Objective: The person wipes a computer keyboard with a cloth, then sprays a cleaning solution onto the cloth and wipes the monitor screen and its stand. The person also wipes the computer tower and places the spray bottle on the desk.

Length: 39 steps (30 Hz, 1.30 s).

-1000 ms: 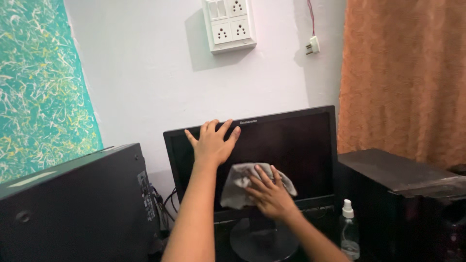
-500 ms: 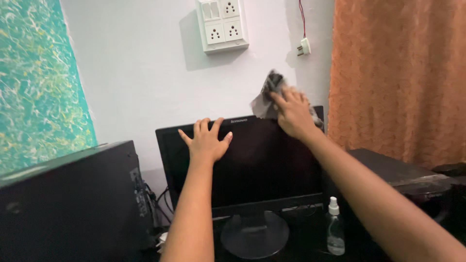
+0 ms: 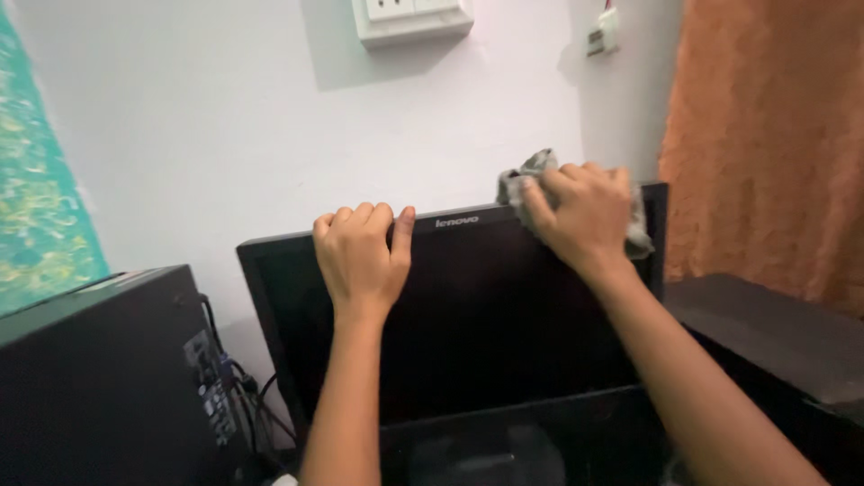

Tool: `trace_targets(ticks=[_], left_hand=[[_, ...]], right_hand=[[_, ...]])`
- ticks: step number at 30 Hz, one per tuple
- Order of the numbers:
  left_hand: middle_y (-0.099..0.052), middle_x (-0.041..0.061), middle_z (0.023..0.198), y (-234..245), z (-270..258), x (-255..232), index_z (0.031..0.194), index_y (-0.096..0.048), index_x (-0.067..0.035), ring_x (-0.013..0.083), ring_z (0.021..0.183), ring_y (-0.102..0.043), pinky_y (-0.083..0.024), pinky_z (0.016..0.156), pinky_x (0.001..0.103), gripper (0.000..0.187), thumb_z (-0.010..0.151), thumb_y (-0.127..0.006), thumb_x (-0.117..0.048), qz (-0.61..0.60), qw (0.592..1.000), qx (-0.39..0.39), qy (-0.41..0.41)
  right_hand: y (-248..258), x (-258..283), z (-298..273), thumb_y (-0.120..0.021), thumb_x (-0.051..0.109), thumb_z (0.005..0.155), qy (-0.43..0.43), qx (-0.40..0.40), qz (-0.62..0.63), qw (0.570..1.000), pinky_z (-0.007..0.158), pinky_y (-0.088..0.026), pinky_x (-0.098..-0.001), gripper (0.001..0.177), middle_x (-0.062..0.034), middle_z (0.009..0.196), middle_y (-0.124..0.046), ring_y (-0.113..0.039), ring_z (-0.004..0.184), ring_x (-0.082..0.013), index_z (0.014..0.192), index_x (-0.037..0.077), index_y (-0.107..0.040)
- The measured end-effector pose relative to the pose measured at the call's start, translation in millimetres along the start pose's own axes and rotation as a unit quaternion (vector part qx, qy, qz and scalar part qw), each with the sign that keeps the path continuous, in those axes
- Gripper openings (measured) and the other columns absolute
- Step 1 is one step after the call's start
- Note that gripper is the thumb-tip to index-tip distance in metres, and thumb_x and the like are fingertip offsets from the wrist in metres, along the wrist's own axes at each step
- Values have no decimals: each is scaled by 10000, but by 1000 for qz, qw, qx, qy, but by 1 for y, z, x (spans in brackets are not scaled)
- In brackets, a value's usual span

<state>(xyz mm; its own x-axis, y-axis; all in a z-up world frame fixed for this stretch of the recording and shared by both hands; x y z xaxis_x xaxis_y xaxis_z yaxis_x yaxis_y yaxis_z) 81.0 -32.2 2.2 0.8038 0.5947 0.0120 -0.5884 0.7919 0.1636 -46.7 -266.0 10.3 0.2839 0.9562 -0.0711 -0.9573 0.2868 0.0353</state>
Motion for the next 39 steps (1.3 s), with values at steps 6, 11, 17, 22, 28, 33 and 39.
trace_targets(ticks=[6,11,17,22,28,33,39], left_hand=[[-597,41,666,3,8,-8,688,-636,-105,250,691,-542,-420,875,434,415,1000,-632,-378,5,997,-73,-24],[-612,70,705,14,13,-7,697,-648,-84,275,737,-562,-425,868,439,397,946,-629,-393,-2,999,15,28],[-717,105,1014,38,29,-8,942,-736,-40,304,983,-614,-405,979,472,391,962,-577,-396,-63,989,122,62],[-696,121,1248,36,54,34,1150,-741,-89,296,1235,-575,-360,1084,498,402,982,-553,-402,-91,945,248,192],[-607,120,1372,31,65,103,1302,-674,-169,332,1255,-550,-362,991,606,523,833,-521,-342,77,859,426,275],[-774,159,1073,24,51,104,1040,-793,-105,349,1017,-734,-580,887,463,428,998,-423,-317,137,780,532,299],[-765,157,1062,17,39,116,986,-801,-116,344,1007,-749,-600,866,463,353,931,-513,-314,169,795,529,243]], right_hand=[[-1,5,3,-618,260,873,-34,35,0,999,775,-380,-434,236,-72,717,-634,-593,737,-271,749,78,-704],[15,4,15,-592,255,863,-55,132,33,989,758,-382,-435,222,-73,740,-644,-602,757,-268,804,76,-708],[33,-3,42,-563,249,896,-34,283,121,951,792,-408,-462,249,-111,918,-716,-648,895,-326,999,90,-725],[21,-72,66,-489,285,957,-394,431,250,772,833,-577,-445,365,-173,979,-772,-742,885,-341,1201,101,-689],[-28,-92,38,-473,405,935,-200,507,72,835,860,-541,-474,426,-195,1044,-752,-709,961,-374,1167,174,-745],[-62,19,32,-390,410,925,-189,641,15,744,802,-581,-491,429,-185,954,-767,-748,881,-336,1160,288,-727],[-79,213,79,-295,426,1019,-144,597,210,761,865,-502,-563,544,-250,972,-735,-704,936,-427,1485,234,-499]])
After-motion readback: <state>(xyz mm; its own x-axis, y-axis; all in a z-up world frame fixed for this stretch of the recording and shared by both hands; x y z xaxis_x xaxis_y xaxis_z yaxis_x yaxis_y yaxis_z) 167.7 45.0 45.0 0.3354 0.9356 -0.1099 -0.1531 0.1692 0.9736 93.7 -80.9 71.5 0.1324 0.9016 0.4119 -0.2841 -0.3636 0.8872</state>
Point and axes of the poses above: each hand's wrist, its own z-axis towards the middle knuckle, its own y-axis out of the back of the hand, x = y × z, the point moved 2 cm from there along z, towards the middle knuckle
